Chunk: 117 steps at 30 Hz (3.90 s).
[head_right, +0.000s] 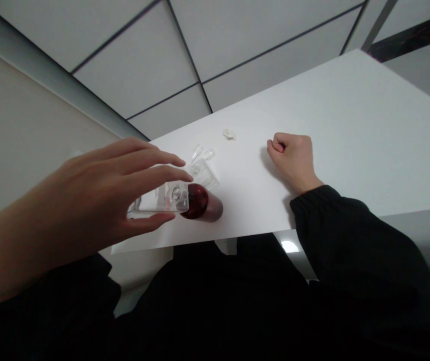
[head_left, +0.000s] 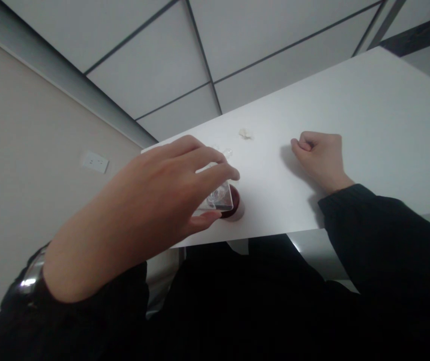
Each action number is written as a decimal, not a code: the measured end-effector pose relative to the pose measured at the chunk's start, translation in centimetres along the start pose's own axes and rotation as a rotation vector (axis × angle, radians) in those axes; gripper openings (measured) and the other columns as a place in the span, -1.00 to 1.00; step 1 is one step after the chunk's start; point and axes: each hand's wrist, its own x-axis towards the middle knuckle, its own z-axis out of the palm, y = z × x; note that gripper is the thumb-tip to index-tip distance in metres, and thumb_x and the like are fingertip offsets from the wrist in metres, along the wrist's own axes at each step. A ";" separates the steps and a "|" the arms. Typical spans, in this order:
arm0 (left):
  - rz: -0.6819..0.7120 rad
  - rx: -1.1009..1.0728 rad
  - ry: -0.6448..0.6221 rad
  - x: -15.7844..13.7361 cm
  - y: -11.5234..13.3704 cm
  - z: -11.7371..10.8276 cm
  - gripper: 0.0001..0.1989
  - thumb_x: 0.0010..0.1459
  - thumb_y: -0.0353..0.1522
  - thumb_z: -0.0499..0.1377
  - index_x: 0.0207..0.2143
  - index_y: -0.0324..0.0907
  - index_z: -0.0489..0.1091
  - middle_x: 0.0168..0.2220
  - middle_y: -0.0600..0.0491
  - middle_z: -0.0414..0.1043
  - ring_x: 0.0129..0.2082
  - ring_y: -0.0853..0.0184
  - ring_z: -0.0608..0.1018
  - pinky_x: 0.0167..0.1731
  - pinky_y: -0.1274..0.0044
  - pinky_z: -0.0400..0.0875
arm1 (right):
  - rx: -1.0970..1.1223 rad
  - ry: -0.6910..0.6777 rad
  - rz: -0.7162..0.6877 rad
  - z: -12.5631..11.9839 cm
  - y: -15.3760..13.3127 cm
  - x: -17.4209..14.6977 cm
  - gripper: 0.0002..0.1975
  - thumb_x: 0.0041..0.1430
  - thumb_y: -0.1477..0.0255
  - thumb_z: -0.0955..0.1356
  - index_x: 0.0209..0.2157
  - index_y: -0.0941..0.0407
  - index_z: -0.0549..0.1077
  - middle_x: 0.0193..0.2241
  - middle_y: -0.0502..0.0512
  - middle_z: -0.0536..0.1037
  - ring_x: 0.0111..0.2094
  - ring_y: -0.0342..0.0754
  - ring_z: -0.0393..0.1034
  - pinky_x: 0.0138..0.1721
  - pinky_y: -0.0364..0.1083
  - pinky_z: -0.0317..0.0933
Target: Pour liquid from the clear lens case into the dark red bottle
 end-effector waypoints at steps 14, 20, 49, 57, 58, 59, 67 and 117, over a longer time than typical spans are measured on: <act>0.006 -0.015 -0.012 0.1 0.1 -0.1 -0.62 0.29 -0.33 0.25 0.15 -0.04 0.44 0.10 0.00 0.58 0.05 0.12 0.60 0.06 0.28 0.55 | -0.010 0.015 -0.017 0.1 0.2 0.0 -0.54 0.07 0.52 0.35 -0.65 0.03 -0.06 -0.71 -0.11 -0.01 -0.59 -0.15 -0.10 -0.44 -0.02 -0.13; -0.002 -0.030 -0.013 0.2 0.0 -0.1 -0.61 0.29 -0.32 0.24 0.16 -0.02 0.44 0.09 0.02 0.59 0.06 0.11 0.60 0.07 0.27 0.54 | -0.013 0.006 -0.003 0.0 0.0 0.0 -0.55 0.07 0.51 0.34 -0.65 0.03 -0.06 -0.71 -0.10 0.01 -0.59 -0.14 -0.09 -0.44 0.00 -0.14; -0.022 -0.132 0.000 0.5 -0.1 0.1 -0.67 0.30 -0.27 0.22 0.10 0.01 0.48 0.07 0.03 0.59 0.07 0.09 0.58 0.15 0.21 0.50 | 0.012 0.010 -0.001 0.1 0.0 0.0 -0.56 0.07 0.50 0.34 -0.65 0.04 -0.04 -0.71 -0.10 0.00 -0.59 -0.14 -0.09 -0.43 0.00 -0.17; -0.071 -0.247 0.059 0.5 0.1 0.2 -0.72 0.30 -0.25 0.22 0.05 0.02 0.51 0.01 0.04 0.60 0.07 0.07 0.60 0.16 0.18 0.48 | -0.007 0.008 -0.021 0.1 0.3 0.0 -0.56 0.09 0.49 0.34 -0.64 0.04 -0.04 -0.70 -0.09 0.00 -0.58 -0.14 -0.09 -0.43 0.00 -0.16; -0.071 -0.243 0.057 0.5 0.1 0.3 -0.72 0.30 -0.25 0.23 0.05 0.02 0.51 0.01 0.04 0.60 0.06 0.07 0.60 0.16 0.17 0.48 | -0.009 0.007 -0.024 0.1 0.3 0.0 -0.56 0.09 0.49 0.34 -0.64 0.04 -0.04 -0.70 -0.09 0.00 -0.58 -0.14 -0.09 -0.43 0.00 -0.16; -0.070 -0.235 0.051 0.5 0.1 0.3 -0.72 0.29 -0.25 0.23 0.05 0.02 0.51 0.01 0.04 0.60 0.06 0.07 0.59 0.16 0.17 0.48 | -0.011 0.006 -0.025 0.1 0.4 0.0 -0.56 0.10 0.49 0.34 -0.64 0.04 -0.04 -0.71 -0.09 0.01 -0.59 -0.14 -0.09 -0.43 0.00 -0.16; -0.067 -0.223 0.018 0.6 0.0 0.2 -0.70 0.28 -0.24 0.23 0.05 0.02 0.50 0.02 0.05 0.60 0.05 0.05 0.59 0.15 0.14 0.49 | -0.011 0.011 -0.022 0.0 0.1 0.1 -0.55 0.08 0.52 0.34 -0.65 0.04 -0.05 -0.71 -0.08 0.01 -0.59 -0.13 -0.08 -0.44 0.01 -0.15; -0.046 -0.148 -0.059 1.1 0.2 0.0 -0.65 0.28 -0.27 0.22 0.11 0.01 0.47 0.04 0.03 0.60 0.09 0.04 0.57 0.18 0.14 0.47 | -0.045 0.008 -0.025 0.1 0.3 0.1 -0.55 0.09 0.47 0.35 -0.65 0.03 -0.04 -0.71 -0.11 0.02 -0.59 -0.15 -0.07 -0.42 -0.01 -0.13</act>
